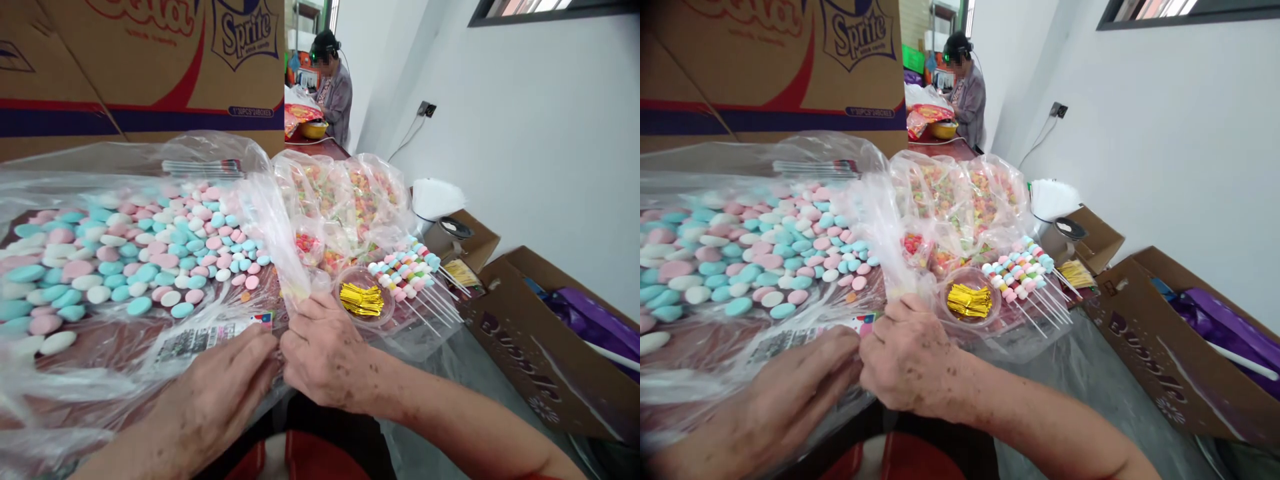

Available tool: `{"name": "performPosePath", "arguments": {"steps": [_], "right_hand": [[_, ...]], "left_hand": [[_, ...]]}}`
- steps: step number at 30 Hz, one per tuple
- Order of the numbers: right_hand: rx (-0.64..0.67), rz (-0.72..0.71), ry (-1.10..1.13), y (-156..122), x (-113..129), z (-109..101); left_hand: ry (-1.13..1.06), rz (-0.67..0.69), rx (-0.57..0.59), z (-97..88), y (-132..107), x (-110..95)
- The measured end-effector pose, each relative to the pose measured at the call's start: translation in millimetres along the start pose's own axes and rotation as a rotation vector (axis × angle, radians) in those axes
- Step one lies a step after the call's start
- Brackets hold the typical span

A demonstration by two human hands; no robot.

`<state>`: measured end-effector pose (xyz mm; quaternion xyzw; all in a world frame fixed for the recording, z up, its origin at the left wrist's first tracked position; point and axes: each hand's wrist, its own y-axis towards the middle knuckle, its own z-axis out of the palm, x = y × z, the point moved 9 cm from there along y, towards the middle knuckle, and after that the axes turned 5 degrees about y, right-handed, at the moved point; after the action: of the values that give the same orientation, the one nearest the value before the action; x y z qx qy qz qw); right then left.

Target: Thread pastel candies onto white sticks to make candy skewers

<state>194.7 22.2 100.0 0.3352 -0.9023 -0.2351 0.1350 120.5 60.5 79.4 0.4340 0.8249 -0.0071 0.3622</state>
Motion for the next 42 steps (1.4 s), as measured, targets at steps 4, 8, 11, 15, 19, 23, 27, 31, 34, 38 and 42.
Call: {"name": "performPosePath", "arguments": {"steps": [4, 8, 11, 15, 19, 23, 27, 31, 34, 38, 42], "right_hand": [[-0.046, 0.057, 0.076, -5.1, -19.3, -20.9], [0.004, 0.265, 0.083, -33.0, -89.9, -38.3], [0.350, 0.304, -0.038, -63.1, -130.8, -10.3], [0.540, 0.261, -0.205, -85.6, -146.8, 20.8], [0.529, 0.288, -0.232, -84.7, -147.7, 23.5], [0.458, 0.366, -0.246, -75.3, -144.2, 5.2], [0.216, 0.510, -0.104, -57.0, -131.3, -17.7], [0.138, 0.446, -0.051, -45.2, -123.0, -26.6], [0.378, 0.340, -0.078, -55.5, -129.1, -11.2], [0.630, 0.300, -0.185, -82.1, -138.0, 13.3], [0.623, 0.361, -0.231, -88.7, -140.2, 19.9]], "left_hand": [[0.127, 0.131, -0.113, -3.5, -10.0, -2.6], [-0.061, -0.235, -0.052, -12.5, -8.5, 30.0], [-0.294, -0.530, 0.013, -10.7, -7.2, 41.6], [-0.522, -0.669, 0.014, 1.5, -5.9, 40.6], [-0.644, -0.724, 0.049, 18.3, -17.7, 50.9], [-0.776, -0.832, 0.086, 28.5, -29.1, 60.7], [-0.991, -0.803, 0.049, 34.4, -15.6, 48.0], [-1.057, -0.730, 0.047, 39.5, -2.5, 34.4], [-1.070, -0.726, 0.051, 41.5, -4.5, 34.8], [-1.100, -0.730, 0.002, 40.2, -9.7, 42.0], [-1.078, -0.724, 0.014, 41.1, -10.9, 42.4]]}}
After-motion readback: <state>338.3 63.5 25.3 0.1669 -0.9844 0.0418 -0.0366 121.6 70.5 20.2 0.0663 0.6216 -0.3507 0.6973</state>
